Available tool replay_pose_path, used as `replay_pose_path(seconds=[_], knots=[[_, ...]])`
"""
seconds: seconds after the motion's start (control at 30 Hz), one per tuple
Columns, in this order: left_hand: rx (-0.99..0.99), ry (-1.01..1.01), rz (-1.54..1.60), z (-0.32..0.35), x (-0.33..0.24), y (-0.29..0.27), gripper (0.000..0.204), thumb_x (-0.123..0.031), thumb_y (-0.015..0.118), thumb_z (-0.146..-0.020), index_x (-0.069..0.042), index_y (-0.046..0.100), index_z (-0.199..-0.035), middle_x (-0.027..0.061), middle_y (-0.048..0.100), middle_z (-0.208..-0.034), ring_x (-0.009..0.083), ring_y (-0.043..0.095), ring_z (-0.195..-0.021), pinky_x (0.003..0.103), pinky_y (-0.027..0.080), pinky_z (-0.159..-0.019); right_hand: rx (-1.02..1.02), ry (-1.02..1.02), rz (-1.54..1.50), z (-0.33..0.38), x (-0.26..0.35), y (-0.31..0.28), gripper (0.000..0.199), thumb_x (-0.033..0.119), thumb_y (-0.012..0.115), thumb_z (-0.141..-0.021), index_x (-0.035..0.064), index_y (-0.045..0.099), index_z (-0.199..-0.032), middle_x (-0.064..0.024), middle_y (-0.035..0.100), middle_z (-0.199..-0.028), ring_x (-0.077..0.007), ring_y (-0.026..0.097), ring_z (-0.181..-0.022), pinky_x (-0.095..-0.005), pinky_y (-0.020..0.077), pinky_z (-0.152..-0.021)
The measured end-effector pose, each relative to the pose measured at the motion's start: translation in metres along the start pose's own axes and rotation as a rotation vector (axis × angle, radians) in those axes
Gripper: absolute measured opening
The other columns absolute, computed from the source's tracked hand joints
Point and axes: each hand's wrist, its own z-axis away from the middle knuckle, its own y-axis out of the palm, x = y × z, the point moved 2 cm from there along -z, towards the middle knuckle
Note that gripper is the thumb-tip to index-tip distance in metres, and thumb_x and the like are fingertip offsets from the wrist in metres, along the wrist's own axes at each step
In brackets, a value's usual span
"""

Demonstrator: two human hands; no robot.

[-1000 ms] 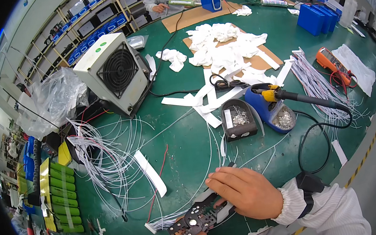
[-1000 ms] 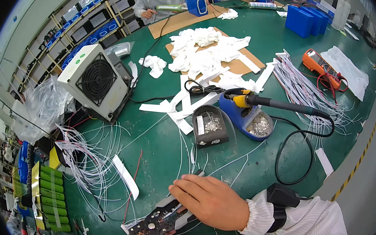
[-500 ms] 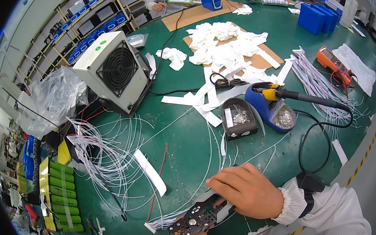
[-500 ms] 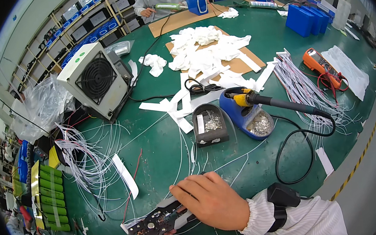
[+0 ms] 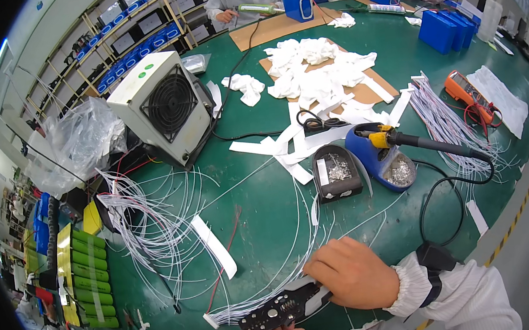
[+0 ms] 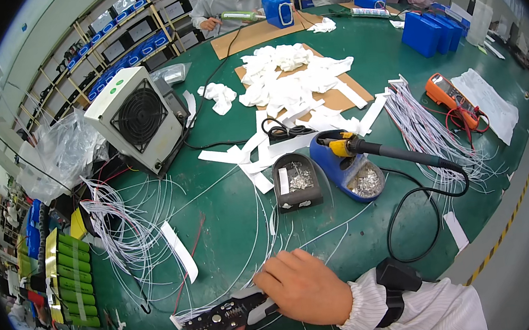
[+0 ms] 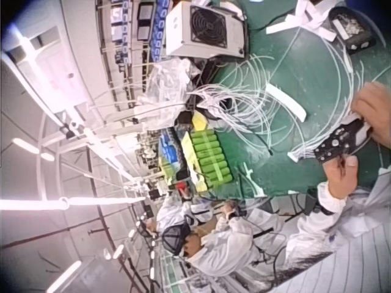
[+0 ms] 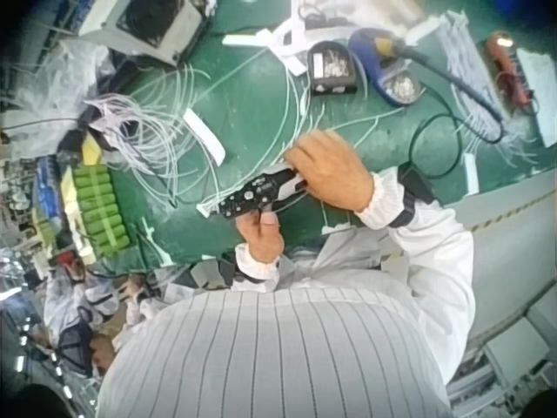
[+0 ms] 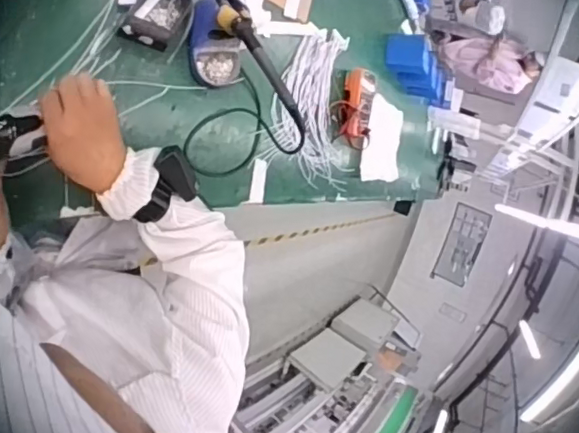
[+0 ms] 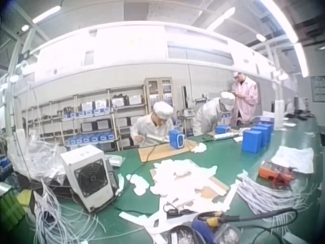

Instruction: Crimping wire connectors onto the ends of white electrical wires using a hand crimping tool.

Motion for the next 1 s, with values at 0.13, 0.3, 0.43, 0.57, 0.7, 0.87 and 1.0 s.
replay_pose_path(seconds=[0.13, 0.3, 0.43, 0.57, 0.7, 0.87, 1.0], knots=[[0.128, 0.059, -0.162, 0.009, 0.005, -0.008, 0.043, -0.026, 0.060, -0.097, 0.006, 0.052, -0.122, 0.0159, 0.060, -0.115, 0.0250, 0.058, -0.098, 0.038, 0.045, -0.092, -0.099, -0.140, -0.031, 0.000, 0.004, 0.003, 0.035, 0.004, 0.066, -0.064, 0.0040, 0.058, -0.099, -0.0056, 0.056, -0.088, -0.0231, 0.057, -0.083, -0.0320, 0.0444, -0.073], [-0.222, 0.524, -0.582, 0.017, 0.000, -0.004, 0.025, -0.019, 0.055, -0.095, 0.004, 0.063, -0.101, 0.0152, 0.065, -0.101, 0.0288, 0.060, -0.089, 0.040, 0.048, -0.082, -0.065, -0.117, -0.077, 0.004, 0.012, 0.007, 0.032, 0.006, 0.063, -0.068, 0.0024, 0.057, -0.099, -0.0068, 0.057, -0.089, -0.0231, 0.058, -0.081, -0.0316, 0.0455, -0.073], [-0.139, 0.382, -0.445, -0.006, -0.034, 0.005, 0.030, -0.024, 0.056, -0.096, 0.002, 0.064, -0.084, 0.0129, 0.063, -0.076, 0.0286, 0.058, -0.066, 0.038, 0.047, -0.065, -0.128, -0.087, 0.020, 0.007, 0.014, 0.008, 0.030, 0.005, 0.061, -0.072, 0.0017, 0.057, -0.102, -0.0082, 0.056, -0.088, -0.0241, 0.058, -0.080, -0.0338, 0.0455, -0.072], [0.094, -0.080, -0.135, -0.008, -0.022, 0.003, 0.034, -0.024, 0.069, -0.090, 0.000, 0.053, -0.072, 0.0086, 0.054, -0.062, 0.0190, 0.041, -0.048, 0.037, 0.032, -0.047, -0.165, 0.006, 0.011, 0.002, 0.002, 0.004, 0.031, 0.010, 0.064, -0.076, 0.0010, 0.057, -0.105, -0.0107, 0.057, -0.090, -0.0276, 0.059, -0.081, -0.0368, 0.0458, -0.071], [0.261, -0.087, -0.204, -0.010, -0.020, 0.012, 0.033, -0.026, 0.077, -0.084, 0.000, 0.057, -0.085, 0.0097, 0.059, -0.069, 0.0204, 0.050, -0.055, 0.036, 0.040, -0.053, -0.237, 0.414, -0.281, -0.007, -0.015, -0.031, 0.025, 0.014, 0.065, -0.086, -0.0010, 0.057, -0.104, -0.0110, 0.061, -0.092, -0.0257, 0.062, -0.080, -0.0372, 0.0485, -0.068], [0.141, 0.167, -0.405, -0.020, -0.042, 0.016, 0.056, -0.030, 0.081, -0.079, 0.001, 0.053, -0.115, 0.0184, 0.059, -0.111, 0.0279, 0.059, -0.103, 0.034, 0.047, -0.087, -0.173, 0.895, -1.674, -0.011, -0.048, -0.053, 0.030, 0.022, 0.057, -0.098, -0.0042, 0.057, -0.112, -0.0136, 0.065, -0.094, -0.0227, 0.067, -0.080, -0.0374, 0.0587, -0.076], [-0.125, 0.247, 0.089, -0.005, -0.042, 0.013, 0.054, -0.037, 0.075, -0.084, 0.001, 0.054, -0.116, 0.0197, 0.056, -0.119, 0.0346, 0.056, -0.110, 0.046, 0.047, -0.097, 0.044, 0.985, -1.656, -0.009, -0.059, -0.046, 0.036, 0.019, 0.055, -0.098, -0.0071, 0.052, -0.122, -0.0187, 0.065, -0.107, -0.0274, 0.069, -0.086, -0.0369, 0.0595, -0.076]])
